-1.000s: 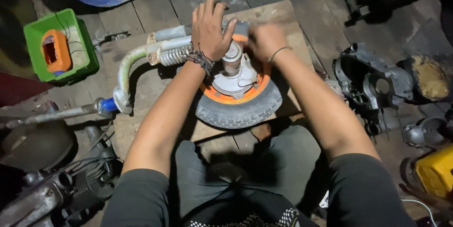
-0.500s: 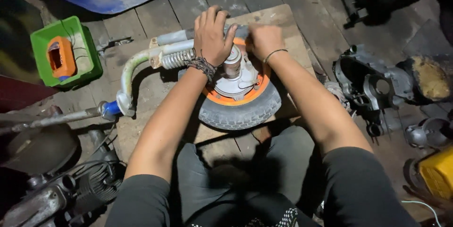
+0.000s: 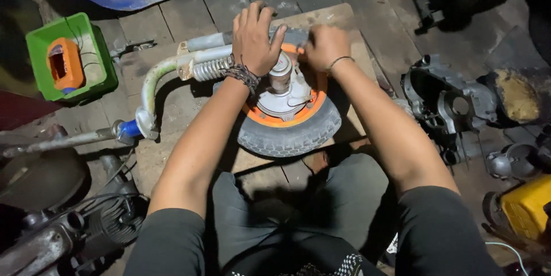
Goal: The person is manually aligning and assembling components of a motorcycle wheel hub.
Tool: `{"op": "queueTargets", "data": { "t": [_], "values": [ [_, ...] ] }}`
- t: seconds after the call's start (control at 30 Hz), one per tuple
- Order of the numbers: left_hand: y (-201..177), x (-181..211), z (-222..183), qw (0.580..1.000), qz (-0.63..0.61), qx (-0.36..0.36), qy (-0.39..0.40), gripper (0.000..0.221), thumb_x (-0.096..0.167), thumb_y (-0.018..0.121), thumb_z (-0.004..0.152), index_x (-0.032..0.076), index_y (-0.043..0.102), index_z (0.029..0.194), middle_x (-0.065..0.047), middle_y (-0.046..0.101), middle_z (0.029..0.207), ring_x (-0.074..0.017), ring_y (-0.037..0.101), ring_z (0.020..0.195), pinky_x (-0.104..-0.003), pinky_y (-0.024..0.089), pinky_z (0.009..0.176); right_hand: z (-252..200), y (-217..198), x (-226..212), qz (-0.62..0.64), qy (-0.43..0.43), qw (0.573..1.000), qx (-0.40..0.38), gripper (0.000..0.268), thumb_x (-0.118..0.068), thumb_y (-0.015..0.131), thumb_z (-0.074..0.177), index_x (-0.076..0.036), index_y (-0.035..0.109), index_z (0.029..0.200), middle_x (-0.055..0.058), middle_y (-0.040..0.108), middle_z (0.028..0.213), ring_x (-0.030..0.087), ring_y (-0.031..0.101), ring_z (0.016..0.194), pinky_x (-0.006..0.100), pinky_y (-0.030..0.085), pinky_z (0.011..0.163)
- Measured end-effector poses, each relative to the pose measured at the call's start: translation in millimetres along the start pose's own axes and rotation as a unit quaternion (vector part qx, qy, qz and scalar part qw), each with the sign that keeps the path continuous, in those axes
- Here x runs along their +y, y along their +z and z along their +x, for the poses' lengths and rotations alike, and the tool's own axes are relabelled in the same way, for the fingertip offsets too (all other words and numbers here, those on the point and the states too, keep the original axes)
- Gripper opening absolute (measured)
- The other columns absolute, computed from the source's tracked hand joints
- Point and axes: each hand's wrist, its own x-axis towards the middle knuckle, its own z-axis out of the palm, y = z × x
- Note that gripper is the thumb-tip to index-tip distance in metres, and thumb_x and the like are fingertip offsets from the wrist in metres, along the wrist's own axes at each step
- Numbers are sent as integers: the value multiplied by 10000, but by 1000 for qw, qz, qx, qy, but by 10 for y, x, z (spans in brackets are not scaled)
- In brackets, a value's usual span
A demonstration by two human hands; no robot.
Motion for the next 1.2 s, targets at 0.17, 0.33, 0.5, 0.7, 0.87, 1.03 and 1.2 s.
{"op": "queueTargets", "data": {
  "t": [0.17, 0.33, 0.5, 0.7, 0.87, 1.03, 1.2],
  "values": [
    [8, 6, -30, 1000, -1, 0, 5, 386, 419, 473, 1043, 66, 585, 1153, -168, 557, 1188, -366, 541, 1048, -509, 421, 908, -33, -46, -232, -94, 33, 988, -114, 260, -314, 573, 966, -113, 736, 983, 161, 747, 901, 391, 707, 811, 495, 585, 680],
    [-11, -9, -21, 1000, 6, 3, -2, 360, 404, 496, 1039, 66, 579, 1132, -169, 559, 1180, -365, 543, 1044, -503, 425, 903, -14, -160, -201, -101, 29, 994, 19, 177, -281, 648, 865, -120, 701, 915, 178, 728, 814, 452, 697, 755, 540, 579, 615],
    [-10, -13, -1, 1000, 0, 3, -2, 357, 415, 486, 1048, 82, 578, 1137, -155, 553, 1189, -356, 539, 1021, -488, 416, 888, -85, -81, -342, -131, 19, 980, -148, 243, -261, 592, 915, -95, 768, 883, 156, 761, 873, 379, 729, 792, 482, 600, 705],
    [7, -7, 16, 1000, -9, 11, 1, 374, 419, 493, 1034, 72, 581, 1145, -154, 557, 1170, -354, 547, 1032, -488, 420, 884, -76, -140, -334, -55, 9, 996, -64, 298, -369, 624, 939, -87, 695, 869, 172, 726, 827, 433, 690, 758, 529, 555, 635],
    [-1, -2, 8, 1000, -10, 10, 5, 380, 427, 458, 1046, 74, 571, 1130, -150, 542, 1165, -351, 532, 1008, -483, 413, 871, 20, 79, -250, -100, 20, 991, -87, 250, -330, 616, 929, -122, 755, 929, 184, 749, 895, 442, 714, 818, 518, 582, 690],
    [7, 2, -20, 1000, 1, 12, 10, 403, 438, 443, 1052, 62, 571, 1127, -163, 541, 1155, -362, 532, 989, -500, 416, 877, 3, 99, -323, -47, 6, 998, -40, 269, -357, 641, 947, -101, 693, 883, 170, 717, 795, 426, 684, 726, 521, 554, 605],
    [-9, 14, -7, 1000, 0, 1, -3, 381, 408, 490, 1031, 56, 585, 1141, -178, 556, 1194, -380, 542, 1061, -521, 420, 929, 0, -85, -382, -63, 59, 992, -95, 266, -322, 623, 904, -106, 773, 948, 194, 752, 942, 439, 715, 888, 516, 585, 760]
  ]
}}
